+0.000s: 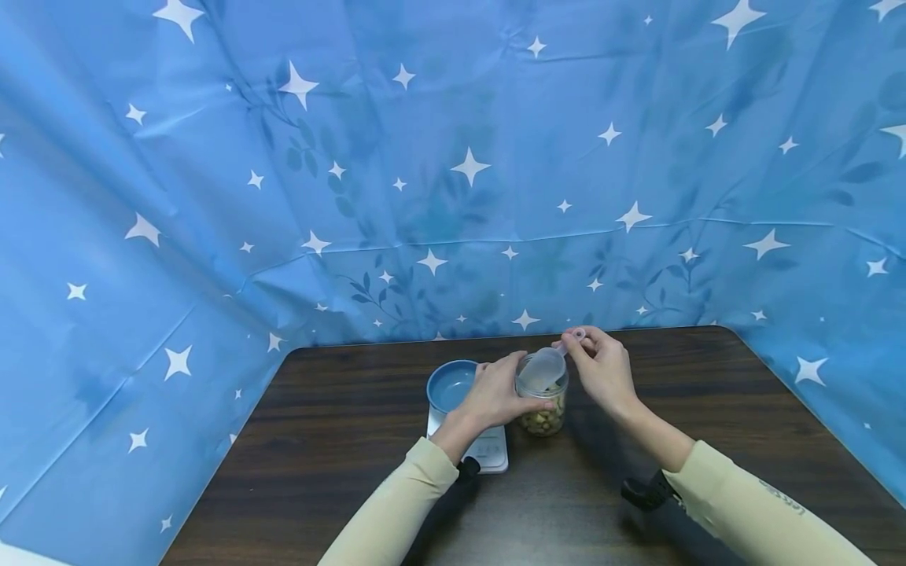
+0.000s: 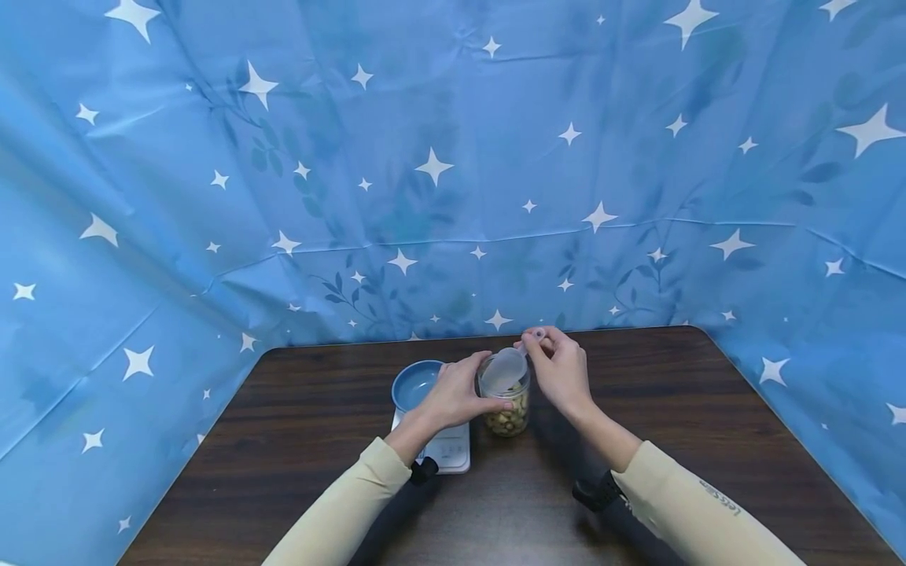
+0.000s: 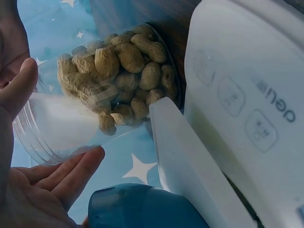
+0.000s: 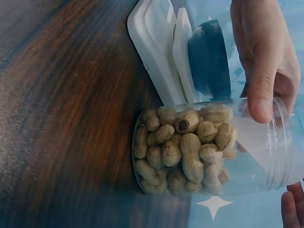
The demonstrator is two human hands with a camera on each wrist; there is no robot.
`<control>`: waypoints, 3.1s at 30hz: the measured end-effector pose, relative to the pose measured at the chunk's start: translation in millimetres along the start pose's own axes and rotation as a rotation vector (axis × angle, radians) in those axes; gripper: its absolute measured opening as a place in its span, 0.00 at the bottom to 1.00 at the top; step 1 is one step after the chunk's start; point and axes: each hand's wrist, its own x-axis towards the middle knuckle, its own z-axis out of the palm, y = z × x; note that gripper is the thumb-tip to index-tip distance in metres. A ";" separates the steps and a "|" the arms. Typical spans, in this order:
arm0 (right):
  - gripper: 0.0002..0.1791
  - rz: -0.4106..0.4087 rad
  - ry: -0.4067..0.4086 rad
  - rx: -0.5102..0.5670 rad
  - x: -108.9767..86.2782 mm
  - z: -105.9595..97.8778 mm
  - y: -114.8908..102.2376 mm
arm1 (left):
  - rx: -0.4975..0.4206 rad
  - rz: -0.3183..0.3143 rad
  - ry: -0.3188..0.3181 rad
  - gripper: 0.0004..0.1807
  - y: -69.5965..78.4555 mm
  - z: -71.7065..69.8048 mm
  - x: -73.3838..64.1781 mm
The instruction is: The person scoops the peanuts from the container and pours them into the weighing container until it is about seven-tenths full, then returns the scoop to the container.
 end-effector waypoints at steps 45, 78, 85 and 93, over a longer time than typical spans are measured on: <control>0.07 -0.482 -0.299 -0.275 29.3 4.7 -16.8 | -0.065 0.032 -0.077 0.51 -10.1 -9.0 2.7; 0.05 -0.151 -0.086 -0.264 21.1 21.0 -17.0 | -0.046 0.018 -0.073 0.48 -8.4 -9.9 2.0; 0.06 -0.171 -0.115 -0.265 20.6 24.6 -23.4 | -0.050 0.011 -0.081 0.49 -8.6 -11.2 2.2; 0.10 -0.078 -0.078 -0.235 25.3 17.5 -20.3 | -0.070 -0.002 -0.070 0.48 -8.8 -8.9 2.6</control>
